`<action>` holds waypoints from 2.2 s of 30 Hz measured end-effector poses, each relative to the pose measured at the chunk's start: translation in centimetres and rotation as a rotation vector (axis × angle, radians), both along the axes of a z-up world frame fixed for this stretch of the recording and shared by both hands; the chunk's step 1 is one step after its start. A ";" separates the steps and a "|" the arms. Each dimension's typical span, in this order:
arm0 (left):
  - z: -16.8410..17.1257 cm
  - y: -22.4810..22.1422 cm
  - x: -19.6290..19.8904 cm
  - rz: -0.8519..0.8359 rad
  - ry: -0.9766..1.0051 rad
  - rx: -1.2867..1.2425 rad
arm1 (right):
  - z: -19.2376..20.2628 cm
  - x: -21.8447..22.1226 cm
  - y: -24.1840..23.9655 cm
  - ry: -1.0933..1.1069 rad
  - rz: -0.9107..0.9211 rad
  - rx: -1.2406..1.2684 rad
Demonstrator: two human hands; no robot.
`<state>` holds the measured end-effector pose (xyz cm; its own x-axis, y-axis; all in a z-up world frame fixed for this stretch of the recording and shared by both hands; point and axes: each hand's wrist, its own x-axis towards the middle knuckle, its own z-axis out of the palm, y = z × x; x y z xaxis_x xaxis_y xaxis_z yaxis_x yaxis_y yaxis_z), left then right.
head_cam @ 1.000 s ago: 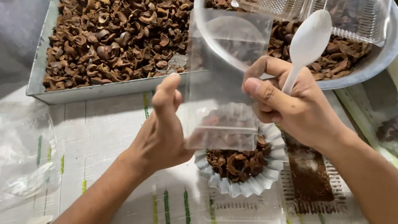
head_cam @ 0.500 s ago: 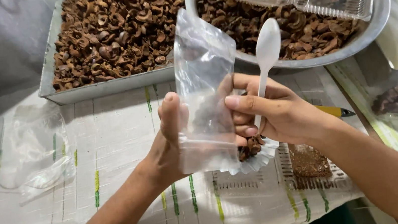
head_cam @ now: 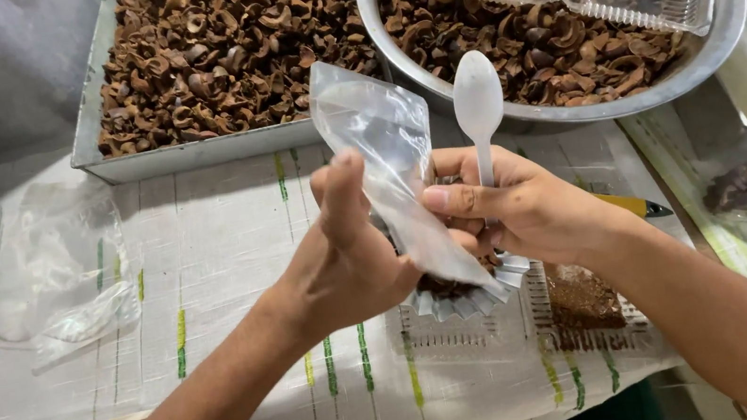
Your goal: The person brushes a white paper filter with a paintbrush, then uses a plastic spoon to scoop dried brown mushroom pieces from a metal bowl into the filter. The person then transfers the mushrooms from the filter into a small plastic bag.
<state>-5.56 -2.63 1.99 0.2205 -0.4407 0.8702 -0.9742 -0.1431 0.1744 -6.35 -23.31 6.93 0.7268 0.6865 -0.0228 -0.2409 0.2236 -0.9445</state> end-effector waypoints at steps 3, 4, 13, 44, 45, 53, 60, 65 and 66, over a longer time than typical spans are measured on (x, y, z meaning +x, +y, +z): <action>0.8 0.3 0.2 0.161 0.088 0.019 | 0.5 0.1 0.0 0.013 -0.011 -0.015; 1.3 0.5 0.6 0.091 0.076 -0.004 | 0.5 0.2 -0.2 -0.040 -0.043 0.000; 7.5 1.0 2.3 0.398 0.029 0.315 | 0.8 0.7 -1.8 -0.821 -0.493 0.036; 9.2 1.4 1.4 0.390 0.531 0.610 | 2.3 0.7 -4.5 -0.631 -0.280 -0.315; 9.1 1.7 1.7 0.393 0.528 0.606 | 2.5 0.7 -5.0 -0.637 -0.277 -0.315; 9.3 3.7 3.3 0.187 0.478 0.524 | 4.8 -0.1 -5.4 -0.973 -0.277 -0.518; 10.1 3.4 2.8 0.076 0.669 0.507 | 4.0 0.1 -5.3 -0.871 -0.513 -0.434; 10.6 3.0 2.4 0.130 0.783 0.534 | 2.6 1.4 -5.9 -0.476 -0.728 0.075; 10.7 2.9 2.3 0.129 0.783 0.534 | 2.4 1.6 -6.2 -0.477 -0.729 0.074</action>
<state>-3.28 0.24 12.67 0.7293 -0.6684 0.1462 -0.5800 -0.4905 0.6504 -4.72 -29.53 9.36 0.9060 0.0345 0.4218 0.4032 0.2325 -0.8851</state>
